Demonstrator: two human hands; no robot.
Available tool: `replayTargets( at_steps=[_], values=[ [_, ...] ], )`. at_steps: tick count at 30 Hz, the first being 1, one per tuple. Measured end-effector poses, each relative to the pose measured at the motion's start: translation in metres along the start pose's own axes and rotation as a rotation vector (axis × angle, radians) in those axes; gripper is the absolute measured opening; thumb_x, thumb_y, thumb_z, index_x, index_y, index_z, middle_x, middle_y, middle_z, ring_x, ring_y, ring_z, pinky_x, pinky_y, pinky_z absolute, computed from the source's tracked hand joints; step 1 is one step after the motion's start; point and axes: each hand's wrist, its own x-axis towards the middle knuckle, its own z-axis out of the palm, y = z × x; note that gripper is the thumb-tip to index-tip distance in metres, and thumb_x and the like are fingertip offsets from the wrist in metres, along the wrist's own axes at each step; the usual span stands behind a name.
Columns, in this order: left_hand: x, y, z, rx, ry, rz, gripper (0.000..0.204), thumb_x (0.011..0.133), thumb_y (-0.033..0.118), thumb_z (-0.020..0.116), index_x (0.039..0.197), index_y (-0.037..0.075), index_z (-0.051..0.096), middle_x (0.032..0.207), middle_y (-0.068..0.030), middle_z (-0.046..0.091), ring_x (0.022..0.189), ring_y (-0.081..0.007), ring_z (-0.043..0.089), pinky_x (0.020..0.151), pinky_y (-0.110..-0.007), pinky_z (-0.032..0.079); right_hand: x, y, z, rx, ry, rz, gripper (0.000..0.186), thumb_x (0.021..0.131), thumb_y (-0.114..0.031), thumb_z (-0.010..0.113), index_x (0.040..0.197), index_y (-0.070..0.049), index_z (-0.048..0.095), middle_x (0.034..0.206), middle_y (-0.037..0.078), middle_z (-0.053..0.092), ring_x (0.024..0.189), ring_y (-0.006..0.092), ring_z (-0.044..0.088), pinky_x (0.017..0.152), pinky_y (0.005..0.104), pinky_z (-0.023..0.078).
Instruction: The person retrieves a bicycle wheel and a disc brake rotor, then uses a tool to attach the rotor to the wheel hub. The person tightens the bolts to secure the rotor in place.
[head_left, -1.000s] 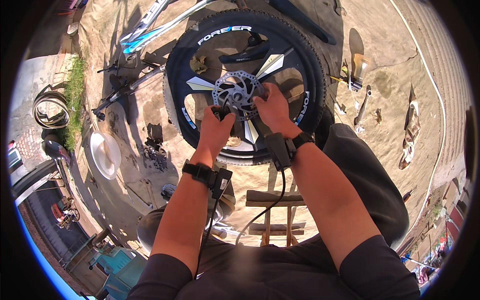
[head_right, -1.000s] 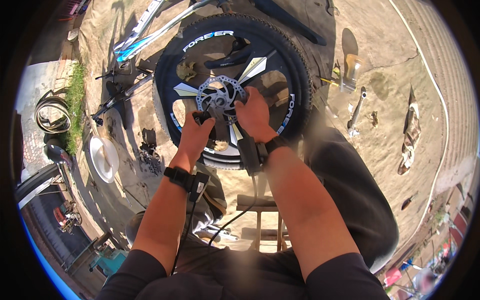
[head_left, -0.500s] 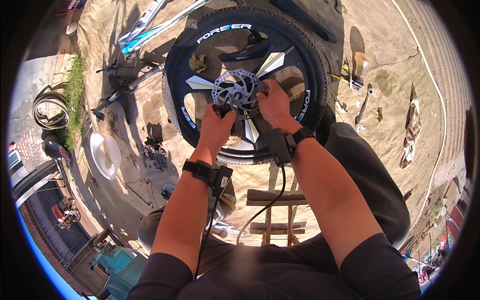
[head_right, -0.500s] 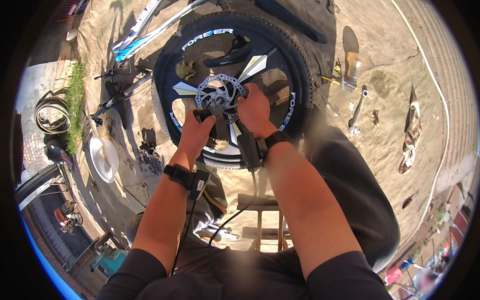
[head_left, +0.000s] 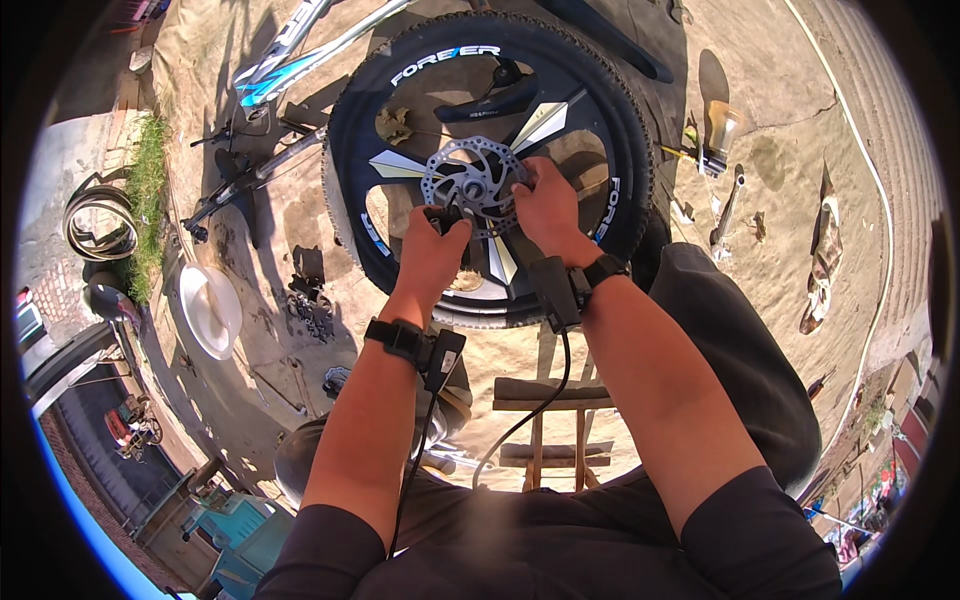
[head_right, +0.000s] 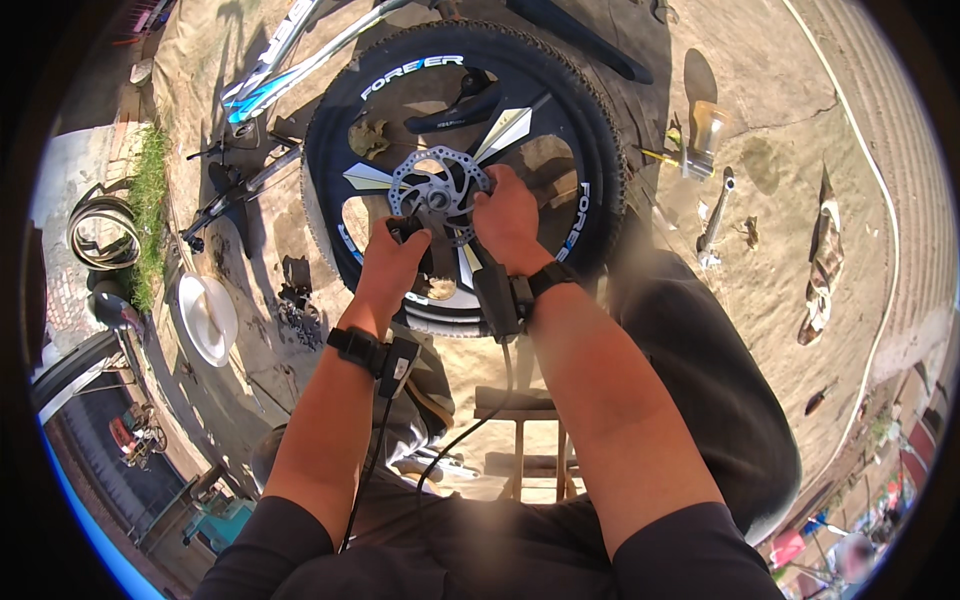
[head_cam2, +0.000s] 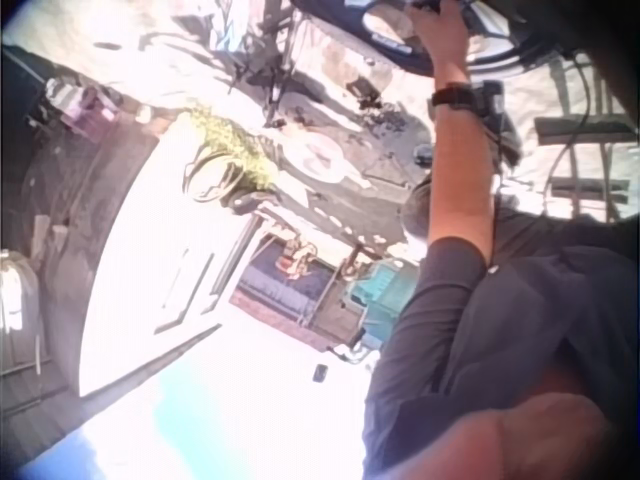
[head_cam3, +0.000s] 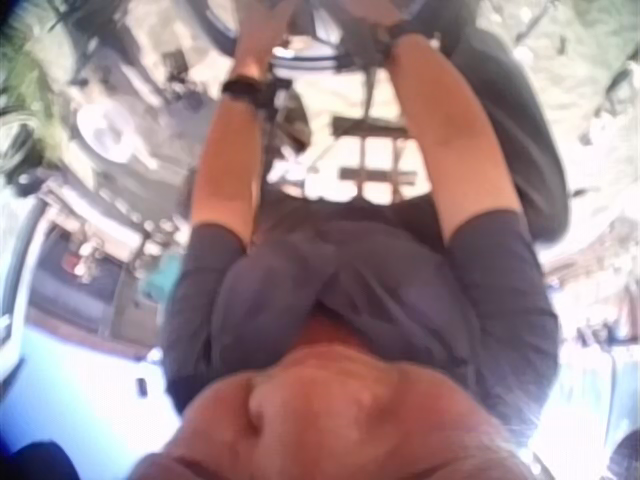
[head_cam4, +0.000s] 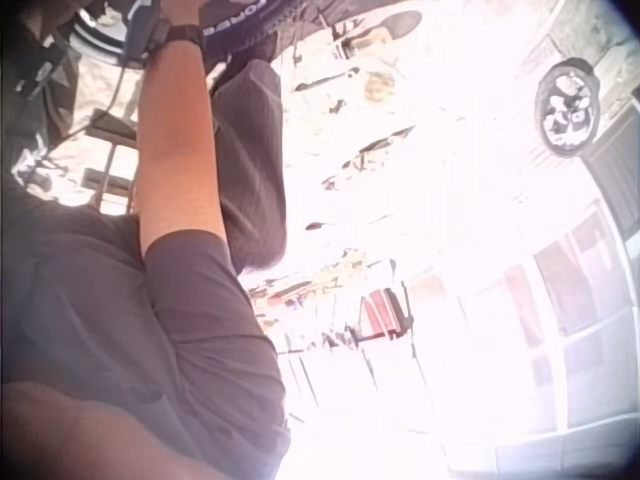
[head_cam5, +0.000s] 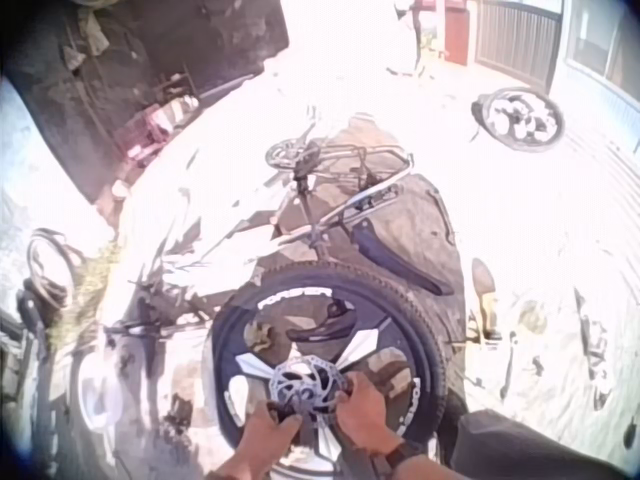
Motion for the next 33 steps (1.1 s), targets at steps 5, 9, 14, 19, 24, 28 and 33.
replayTargets(
  at_steps=[5,9,14,19,24,28,33],
  values=[
    [0.000,0.004,-0.001,-0.015,-0.019,-0.042,0.052,0.090,0.027,0.075,0.123,-0.006,0.052,0.098,-0.0120,0.066,0.081,-0.0171,0.063,0.068,-0.031,0.053,0.000,-0.001,-0.001,0.013,-0.008,0.016,0.037,0.091,-0.012,0.070,0.126,-0.003,0.062,0.110,0.018,0.074,0.102,0.0332,0.072,0.087,0.0406,0.056],
    [-0.001,0.019,-0.002,-0.059,-0.050,-0.158,0.047,0.092,0.029,0.074,0.119,-0.003,0.054,0.095,-0.0099,0.065,0.078,-0.0160,0.063,0.066,-0.032,0.055,0.001,0.000,-0.001,0.019,-0.008,0.018,0.037,0.091,-0.012,0.070,0.126,-0.003,0.062,0.111,0.018,0.074,0.102,0.0338,0.072,0.087,0.0410,0.055],
    [0.004,0.013,-0.005,-0.327,-0.114,-0.222,0.042,0.093,0.032,0.073,0.113,0.000,0.054,0.093,-0.0081,0.065,0.075,-0.0160,0.065,0.062,-0.034,0.059,0.001,0.001,0.000,0.016,-0.010,0.018,0.037,0.091,-0.012,0.070,0.126,-0.003,0.062,0.111,0.019,0.073,0.103,0.0344,0.072,0.088,0.0416,0.055],
    [0.007,0.016,-0.008,-0.179,-0.151,-0.167,0.047,0.094,0.034,0.073,0.117,-0.002,0.054,0.095,-0.0092,0.066,0.081,-0.0167,0.067,0.064,-0.033,0.059,0.000,-0.002,-0.002,0.023,-0.003,0.007,0.037,0.091,-0.012,0.069,0.127,-0.004,0.062,0.112,0.019,0.073,0.104,0.0347,0.072,0.089,0.0419,0.055],
    [0.008,0.033,-0.018,0.258,-0.150,-0.022,0.060,0.090,0.031,0.076,0.128,-0.008,0.052,0.104,-0.0161,0.069,0.090,-0.0226,0.069,0.076,-0.034,0.056,0.000,-0.005,-0.003,0.064,-0.029,0.063,0.034,0.089,-0.009,0.069,0.122,-0.006,0.064,0.115,0.019,0.070,0.108,0.0387,0.067,0.092,0.0470,0.053],
    [0.021,0.029,-0.028,0.371,-0.190,0.111,0.061,0.087,0.032,0.074,0.126,-0.010,0.052,0.106,-0.0250,0.070,0.097,-0.0346,0.070,0.085,-0.040,0.054,0.000,-0.006,-0.004,0.038,-0.028,0.052,0.034,0.089,-0.010,0.069,0.122,-0.006,0.064,0.115,0.019,0.070,0.108,0.0386,0.067,0.091,0.0468,0.053],
    [0.029,0.030,-0.034,0.558,-0.182,0.181,0.064,0.086,0.031,0.073,0.132,-0.006,0.048,0.112,-0.0286,0.070,0.106,-0.0426,0.068,0.089,-0.043,0.054,-0.001,-0.008,-0.004,0.049,-0.035,0.076,0.034,0.089,-0.010,0.069,0.122,-0.007,0.065,0.115,0.019,0.070,0.108,0.0383,0.067,0.092,0.0462,0.053]
  ],
)
